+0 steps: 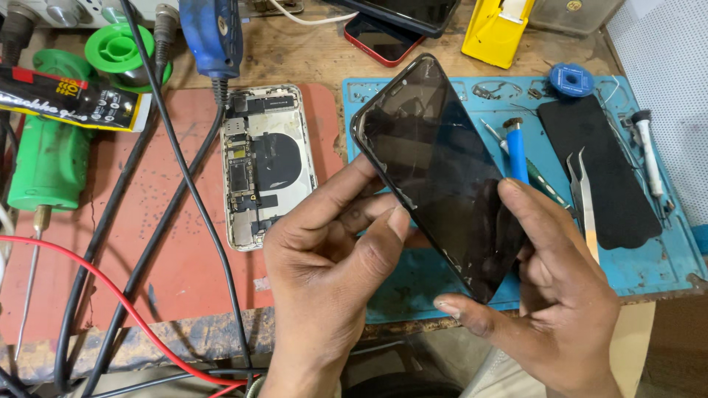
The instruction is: The person uses a multimeter to test points on a smartphone motherboard, then uses a brush to clean the interior of the phone chassis. They also handle a separate screen assembly, removing screws and cleaning it with the brush.
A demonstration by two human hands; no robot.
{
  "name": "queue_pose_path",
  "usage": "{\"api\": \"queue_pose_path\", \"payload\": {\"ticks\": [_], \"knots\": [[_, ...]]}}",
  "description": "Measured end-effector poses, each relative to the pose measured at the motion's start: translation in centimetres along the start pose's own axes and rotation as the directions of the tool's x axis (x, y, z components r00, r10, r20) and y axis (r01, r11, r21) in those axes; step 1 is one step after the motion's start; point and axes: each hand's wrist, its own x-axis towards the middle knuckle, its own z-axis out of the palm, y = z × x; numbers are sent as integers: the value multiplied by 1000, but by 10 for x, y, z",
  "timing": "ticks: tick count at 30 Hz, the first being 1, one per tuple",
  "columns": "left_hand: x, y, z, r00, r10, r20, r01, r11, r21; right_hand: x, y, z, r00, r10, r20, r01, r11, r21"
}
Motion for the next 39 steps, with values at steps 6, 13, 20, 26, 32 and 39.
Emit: {"api": "queue_pose_path", "payload": {"ticks": [6, 13, 20, 26, 32, 39], "knots": [[3, 3, 2, 1000, -13, 13, 12, 1000, 19, -1, 1, 1, 999, -44, -18, 43, 997, -57], [3, 4, 1, 1000, 1, -23, 1, 994, 114, 0, -2, 4, 999, -21, -29, 18, 994, -109], [1, 0, 6, 999, -1, -44, 3, 999, 53, 1, -1, 4, 1000, -27, 1, 27, 967, -254], [-4, -1, 12, 996, -55, -72, 59, 997, 56, -5, 4, 5, 999, -14, -39, 3, 961, -277], [-11, 0, 17, 997, -79, 14, 80, 992, -94, -10, 3, -1, 998, 23, -50, -40, 935, -352], [-18, 2, 21, 986, -148, 72, 159, 970, -184, -12, 7, -3, 994, 82, -74, -94, 978, -185]]}}
